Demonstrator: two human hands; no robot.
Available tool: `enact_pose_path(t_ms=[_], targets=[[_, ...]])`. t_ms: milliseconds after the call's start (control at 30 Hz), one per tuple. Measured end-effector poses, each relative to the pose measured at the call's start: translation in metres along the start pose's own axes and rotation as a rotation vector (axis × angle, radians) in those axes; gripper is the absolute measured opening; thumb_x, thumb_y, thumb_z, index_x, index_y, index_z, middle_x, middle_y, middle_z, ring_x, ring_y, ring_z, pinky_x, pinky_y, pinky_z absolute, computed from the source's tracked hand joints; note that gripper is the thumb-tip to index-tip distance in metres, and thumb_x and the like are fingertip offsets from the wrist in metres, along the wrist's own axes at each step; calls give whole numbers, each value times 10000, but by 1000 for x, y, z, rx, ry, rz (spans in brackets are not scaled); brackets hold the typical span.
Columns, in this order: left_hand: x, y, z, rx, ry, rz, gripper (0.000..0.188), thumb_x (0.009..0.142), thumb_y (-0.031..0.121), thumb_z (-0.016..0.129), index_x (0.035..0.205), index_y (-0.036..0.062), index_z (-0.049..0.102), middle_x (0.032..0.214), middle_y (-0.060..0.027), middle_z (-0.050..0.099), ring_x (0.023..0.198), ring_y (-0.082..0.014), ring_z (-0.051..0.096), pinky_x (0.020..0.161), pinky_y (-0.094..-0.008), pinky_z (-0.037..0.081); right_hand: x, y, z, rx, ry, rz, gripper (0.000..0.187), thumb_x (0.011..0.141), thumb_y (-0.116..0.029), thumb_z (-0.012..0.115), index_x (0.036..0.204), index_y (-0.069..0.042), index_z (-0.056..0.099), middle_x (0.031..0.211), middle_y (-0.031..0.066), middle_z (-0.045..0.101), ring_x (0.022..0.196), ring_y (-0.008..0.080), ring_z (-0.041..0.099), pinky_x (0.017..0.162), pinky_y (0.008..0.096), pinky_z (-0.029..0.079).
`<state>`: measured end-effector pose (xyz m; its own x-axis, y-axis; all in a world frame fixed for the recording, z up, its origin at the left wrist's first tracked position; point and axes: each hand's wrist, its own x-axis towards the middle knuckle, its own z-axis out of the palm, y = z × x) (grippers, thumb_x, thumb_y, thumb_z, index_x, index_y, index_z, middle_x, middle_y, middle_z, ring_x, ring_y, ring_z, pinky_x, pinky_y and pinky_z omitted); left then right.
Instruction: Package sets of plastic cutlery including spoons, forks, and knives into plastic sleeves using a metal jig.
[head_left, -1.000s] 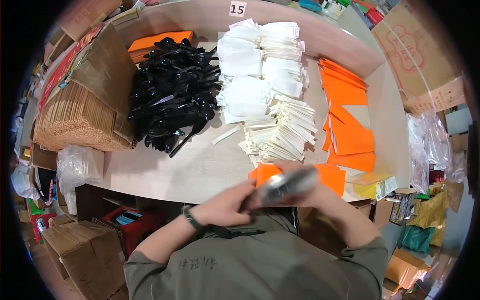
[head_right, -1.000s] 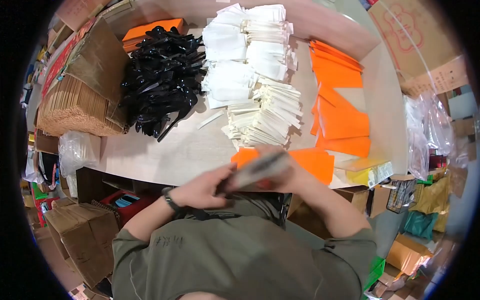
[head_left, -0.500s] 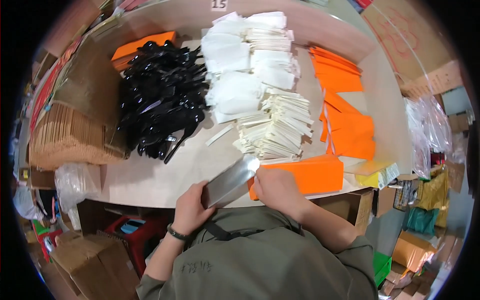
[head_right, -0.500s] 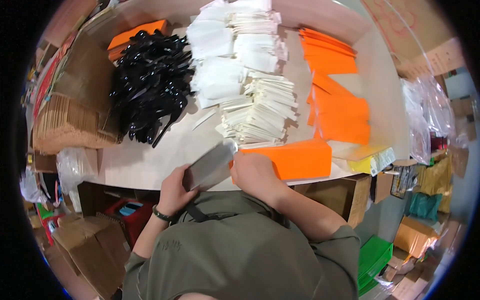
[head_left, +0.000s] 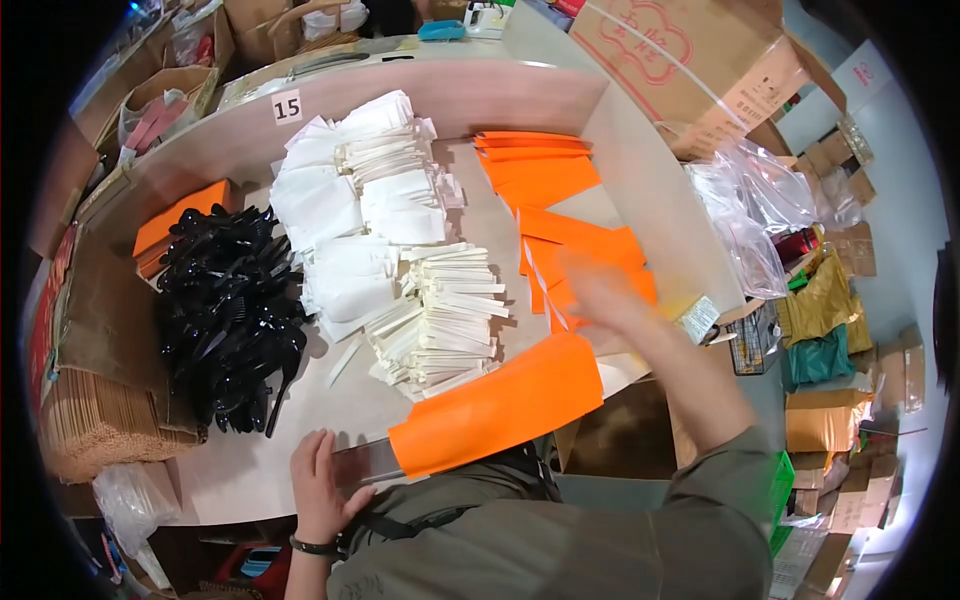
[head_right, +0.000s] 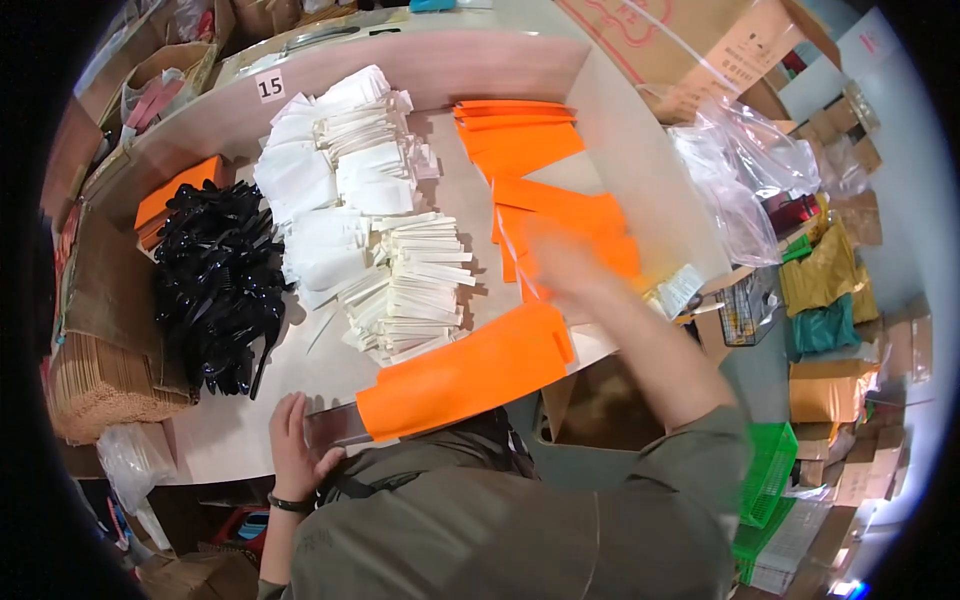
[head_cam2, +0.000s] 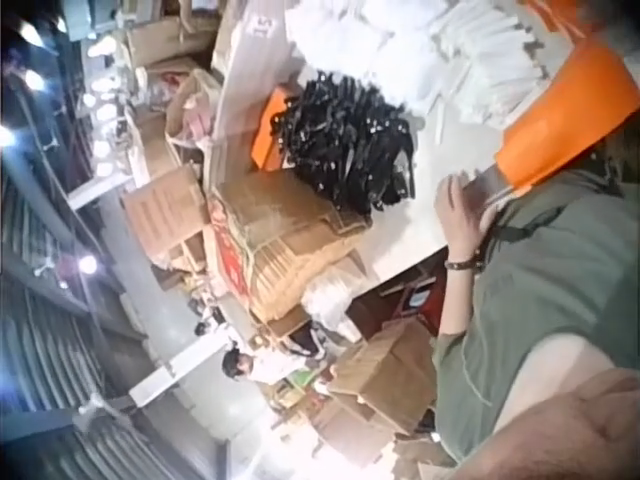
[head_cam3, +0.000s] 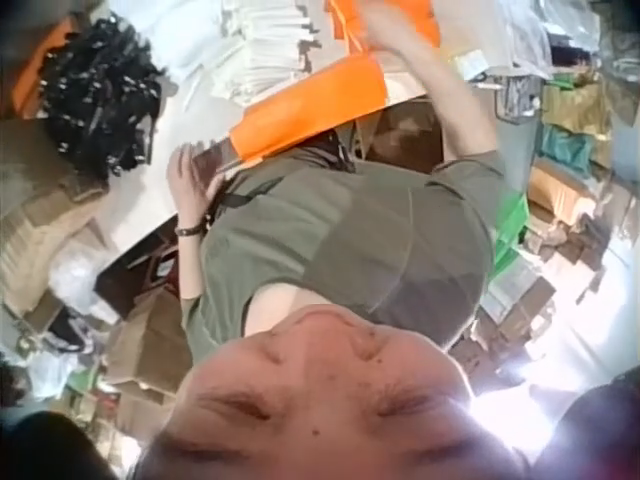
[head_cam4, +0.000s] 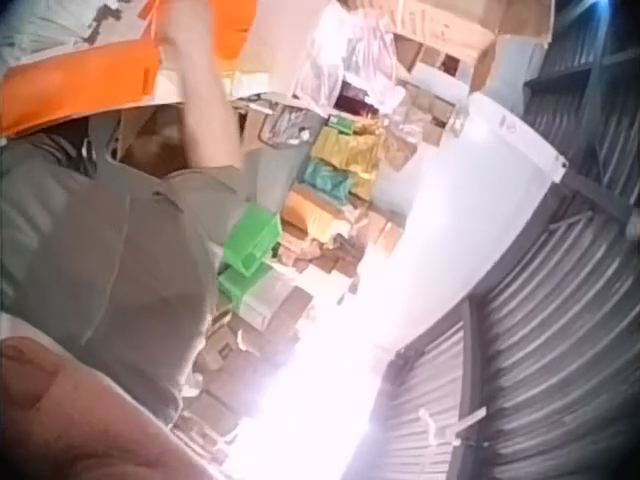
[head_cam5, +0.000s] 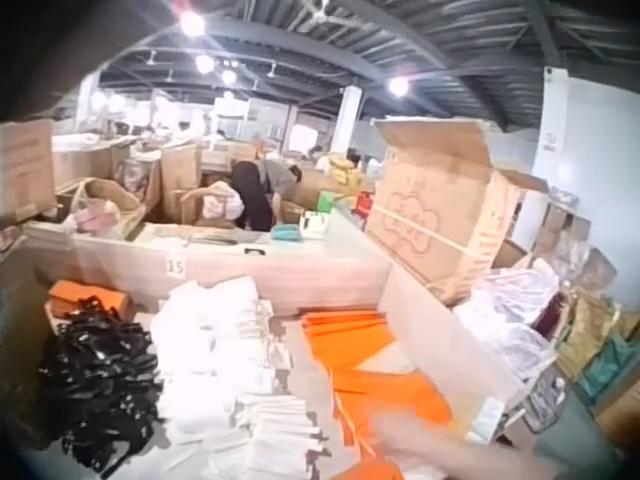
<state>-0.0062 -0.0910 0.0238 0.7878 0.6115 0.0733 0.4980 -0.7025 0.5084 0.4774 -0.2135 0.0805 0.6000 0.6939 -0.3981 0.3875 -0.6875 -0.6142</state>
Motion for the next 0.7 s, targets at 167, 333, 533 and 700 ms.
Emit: enact_pose_path(t_ms=[167,333,533,700], targets=[[-3,-5,25,-53,-47,9,884,842,610,629,1426,-17,413,1441,-237,403,1345,-447,383,1118,-529,325,75,69,-30,-1220,-79,-181,890,875,-240,698,1545,9,168,1450,281,441,1056,390,656,888,436,557],[25,2,-9,-217,235,-116,864,906,680,474,1411,-21,445,1414,-243,462,1354,-414,406,1120,-503,320,171,32,-40,-903,424,-237,834,810,-137,732,1526,-76,309,1329,245,557,1035,382,645,883,455,531],[143,55,-91,-1697,742,203,851,970,712,308,1411,2,470,1321,-159,563,1162,-259,546,1030,-399,408,29,-172,55,58,-390,-582,521,891,-313,703,1332,-65,580,1135,102,691,1100,208,632,949,346,480],[225,106,-121,-2517,107,359,714,946,579,520,1368,3,509,1290,-167,586,1158,-288,553,1043,-438,412,-74,-225,172,1279,-1187,-655,436,944,-276,703,1289,-60,548,1181,2,602,1131,100,532,985,293,427]])
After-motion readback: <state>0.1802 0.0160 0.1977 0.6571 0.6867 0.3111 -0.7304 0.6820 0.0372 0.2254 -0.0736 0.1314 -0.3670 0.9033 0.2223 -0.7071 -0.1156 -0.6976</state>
